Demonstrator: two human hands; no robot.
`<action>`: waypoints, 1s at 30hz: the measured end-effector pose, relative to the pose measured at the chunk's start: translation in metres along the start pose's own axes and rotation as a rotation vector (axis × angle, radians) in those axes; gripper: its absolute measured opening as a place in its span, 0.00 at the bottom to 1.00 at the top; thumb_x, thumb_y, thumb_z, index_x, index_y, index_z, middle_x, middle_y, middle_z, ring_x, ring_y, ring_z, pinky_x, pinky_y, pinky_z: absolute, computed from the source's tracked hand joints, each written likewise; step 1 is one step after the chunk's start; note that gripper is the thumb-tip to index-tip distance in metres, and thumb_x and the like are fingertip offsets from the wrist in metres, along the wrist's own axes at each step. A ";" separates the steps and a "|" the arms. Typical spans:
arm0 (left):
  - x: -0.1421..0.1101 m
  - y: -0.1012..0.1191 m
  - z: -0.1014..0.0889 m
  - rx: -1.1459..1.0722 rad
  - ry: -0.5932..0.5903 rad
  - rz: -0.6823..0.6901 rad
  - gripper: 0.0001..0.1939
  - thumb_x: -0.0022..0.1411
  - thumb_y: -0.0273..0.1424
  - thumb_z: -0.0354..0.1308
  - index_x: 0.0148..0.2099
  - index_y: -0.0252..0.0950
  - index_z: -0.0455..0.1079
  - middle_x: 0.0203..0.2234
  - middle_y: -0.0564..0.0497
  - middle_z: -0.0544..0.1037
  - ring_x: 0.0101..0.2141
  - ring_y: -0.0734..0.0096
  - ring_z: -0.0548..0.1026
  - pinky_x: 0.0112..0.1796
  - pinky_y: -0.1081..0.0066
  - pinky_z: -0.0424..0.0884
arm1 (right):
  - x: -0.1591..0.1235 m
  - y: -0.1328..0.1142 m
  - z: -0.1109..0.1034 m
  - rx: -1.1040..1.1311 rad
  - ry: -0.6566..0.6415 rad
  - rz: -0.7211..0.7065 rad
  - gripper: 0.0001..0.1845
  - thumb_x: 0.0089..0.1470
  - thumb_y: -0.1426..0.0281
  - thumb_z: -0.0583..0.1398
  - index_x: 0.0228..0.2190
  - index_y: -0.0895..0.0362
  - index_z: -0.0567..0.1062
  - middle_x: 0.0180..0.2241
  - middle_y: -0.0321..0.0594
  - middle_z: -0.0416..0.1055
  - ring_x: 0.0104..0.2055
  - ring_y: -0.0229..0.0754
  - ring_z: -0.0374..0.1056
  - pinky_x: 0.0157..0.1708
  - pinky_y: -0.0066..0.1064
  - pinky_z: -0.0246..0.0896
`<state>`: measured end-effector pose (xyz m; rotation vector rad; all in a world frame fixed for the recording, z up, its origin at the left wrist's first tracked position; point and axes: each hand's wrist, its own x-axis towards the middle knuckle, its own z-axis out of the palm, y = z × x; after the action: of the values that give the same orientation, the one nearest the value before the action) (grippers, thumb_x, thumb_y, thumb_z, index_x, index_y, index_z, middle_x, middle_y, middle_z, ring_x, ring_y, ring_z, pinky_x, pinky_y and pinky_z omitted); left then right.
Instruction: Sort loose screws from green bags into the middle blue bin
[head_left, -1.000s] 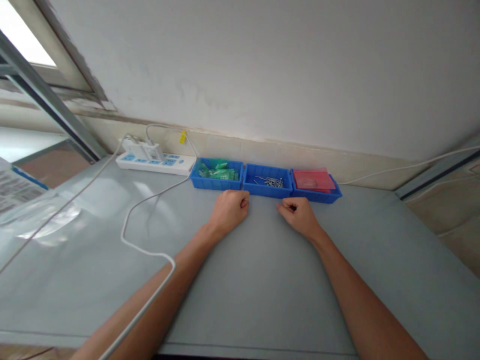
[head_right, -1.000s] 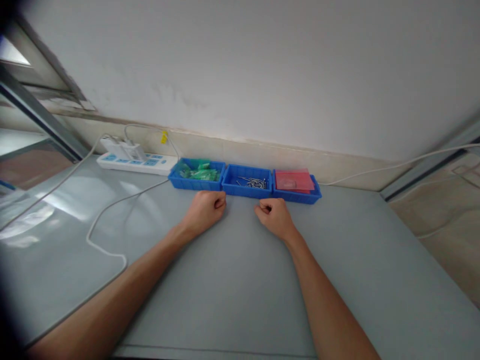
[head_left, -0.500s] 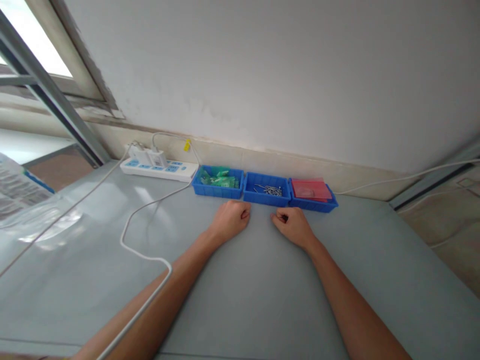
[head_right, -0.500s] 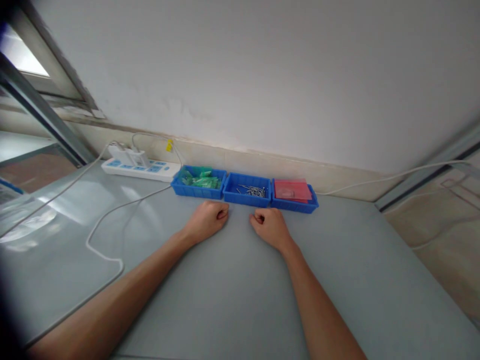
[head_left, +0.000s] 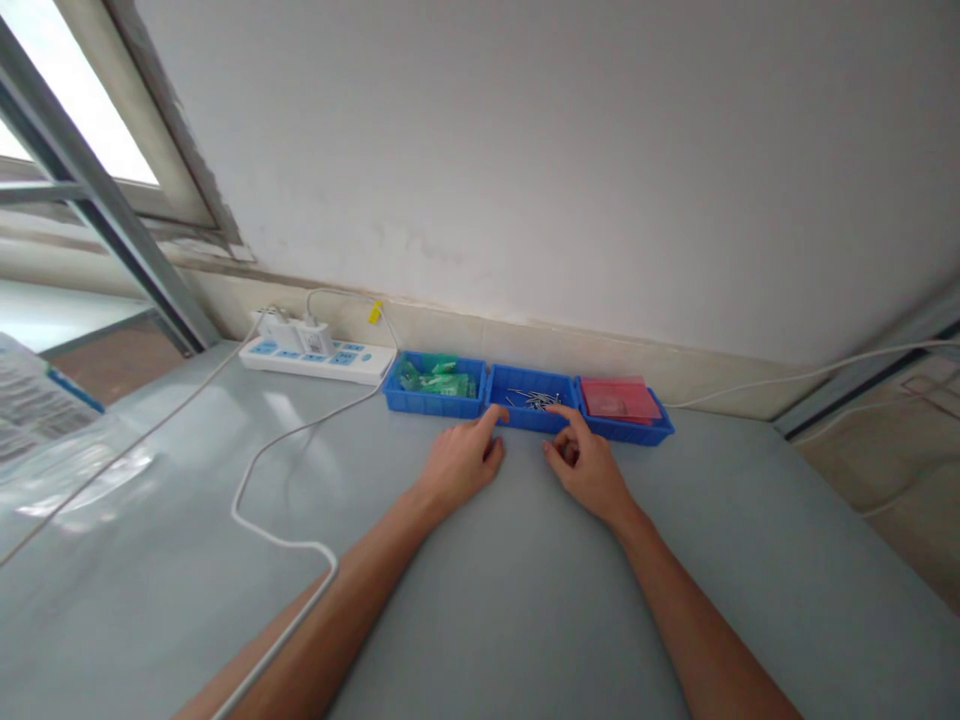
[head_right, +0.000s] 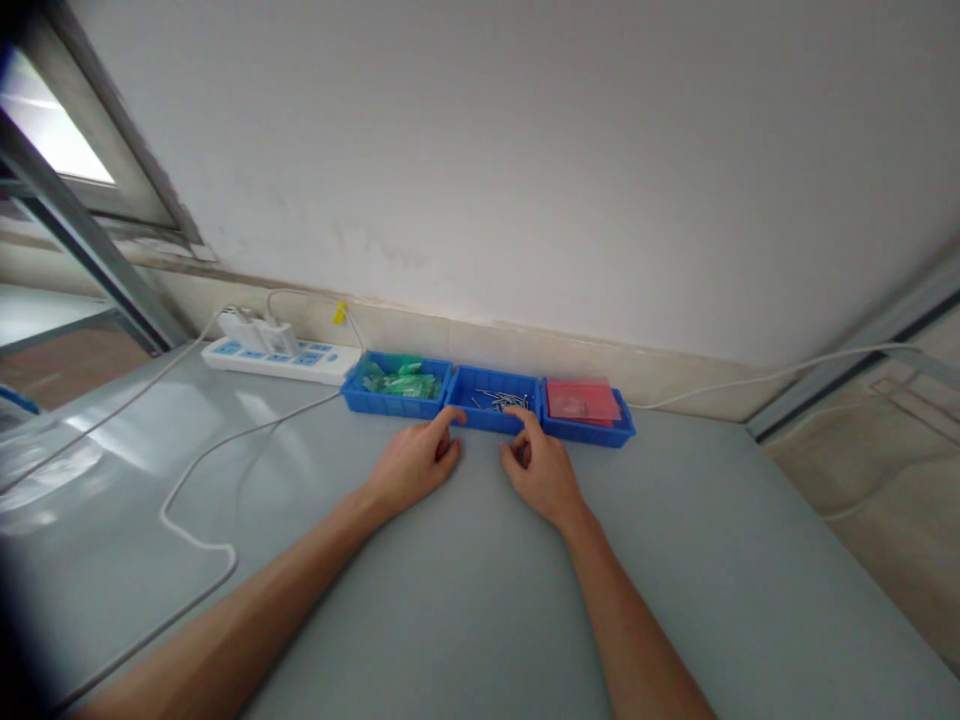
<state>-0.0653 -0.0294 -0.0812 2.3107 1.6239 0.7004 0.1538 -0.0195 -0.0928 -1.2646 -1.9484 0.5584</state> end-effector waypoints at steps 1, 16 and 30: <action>0.000 0.001 0.000 -0.009 0.011 -0.013 0.19 0.67 0.29 0.49 0.59 0.40 0.64 0.26 0.54 0.76 0.27 0.64 0.74 0.29 0.70 0.60 | 0.000 0.000 0.000 0.002 0.018 0.007 0.28 0.58 0.69 0.58 0.60 0.53 0.65 0.25 0.29 0.69 0.22 0.35 0.63 0.27 0.27 0.60; 0.000 -0.004 -0.002 -0.021 0.075 -0.028 0.06 0.66 0.29 0.55 0.44 0.40 0.72 0.31 0.51 0.81 0.31 0.65 0.78 0.33 0.71 0.65 | 0.009 0.007 -0.010 0.556 -0.016 0.288 0.23 0.48 0.48 0.69 0.32 0.55 0.76 0.33 0.47 0.83 0.31 0.49 0.80 0.26 0.32 0.68; 0.002 -0.006 -0.002 -0.031 0.122 -0.034 0.18 0.74 0.36 0.47 0.59 0.42 0.73 0.47 0.47 0.83 0.41 0.61 0.81 0.43 0.68 0.72 | 0.005 0.008 -0.012 0.578 -0.024 0.248 0.24 0.49 0.60 0.68 0.47 0.55 0.76 0.42 0.49 0.82 0.28 0.41 0.75 0.23 0.29 0.65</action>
<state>-0.0712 -0.0258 -0.0819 2.2537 1.6866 0.8672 0.1664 -0.0122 -0.0885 -1.1196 -1.4895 1.1674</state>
